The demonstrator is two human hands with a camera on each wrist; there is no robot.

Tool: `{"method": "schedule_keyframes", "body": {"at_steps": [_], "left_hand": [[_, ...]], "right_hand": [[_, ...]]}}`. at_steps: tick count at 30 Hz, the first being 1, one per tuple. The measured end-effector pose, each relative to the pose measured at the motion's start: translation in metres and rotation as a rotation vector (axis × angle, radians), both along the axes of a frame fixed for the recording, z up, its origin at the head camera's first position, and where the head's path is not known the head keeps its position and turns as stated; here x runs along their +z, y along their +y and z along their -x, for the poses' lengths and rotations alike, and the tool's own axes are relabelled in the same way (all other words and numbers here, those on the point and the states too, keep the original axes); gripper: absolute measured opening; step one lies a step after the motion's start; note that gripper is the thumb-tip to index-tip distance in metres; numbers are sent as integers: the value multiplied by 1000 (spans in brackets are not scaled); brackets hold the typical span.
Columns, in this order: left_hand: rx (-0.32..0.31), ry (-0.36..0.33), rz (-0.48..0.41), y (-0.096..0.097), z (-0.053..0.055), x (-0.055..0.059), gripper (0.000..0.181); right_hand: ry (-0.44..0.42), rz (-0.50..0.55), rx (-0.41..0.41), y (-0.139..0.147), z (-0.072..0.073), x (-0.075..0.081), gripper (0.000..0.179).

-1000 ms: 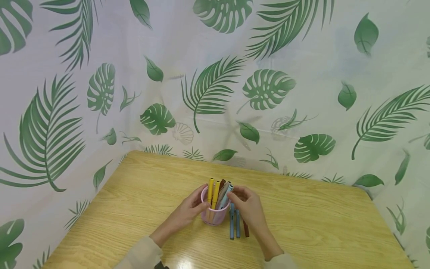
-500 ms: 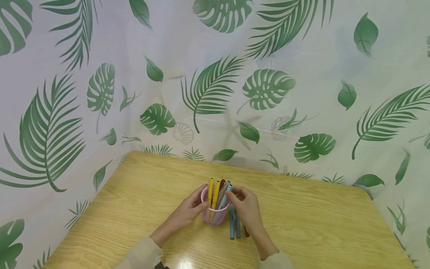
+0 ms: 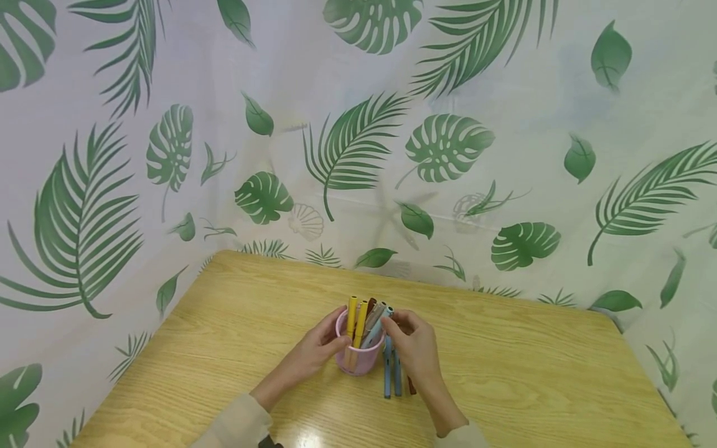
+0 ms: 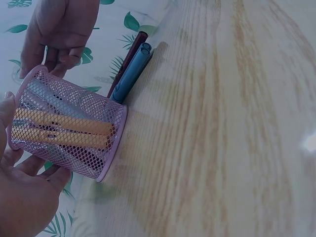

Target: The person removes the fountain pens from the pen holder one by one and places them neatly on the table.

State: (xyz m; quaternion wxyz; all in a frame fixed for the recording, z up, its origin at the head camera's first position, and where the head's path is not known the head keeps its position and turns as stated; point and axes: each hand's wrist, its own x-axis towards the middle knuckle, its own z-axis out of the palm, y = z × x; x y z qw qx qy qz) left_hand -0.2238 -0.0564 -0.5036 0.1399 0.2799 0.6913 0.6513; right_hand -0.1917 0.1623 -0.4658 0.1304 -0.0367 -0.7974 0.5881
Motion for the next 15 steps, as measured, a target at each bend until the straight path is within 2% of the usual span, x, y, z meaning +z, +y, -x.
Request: {"method": "schedule_keyframes", "body": {"at_steps": [5, 15], "left_hand": [[12, -2, 4, 1, 0, 0, 65], [23, 9, 15, 1, 2, -1, 65]], "right_hand": [[21, 2, -24, 3, -3, 5, 20], [43, 140, -36, 13, -9, 15, 24]]}}
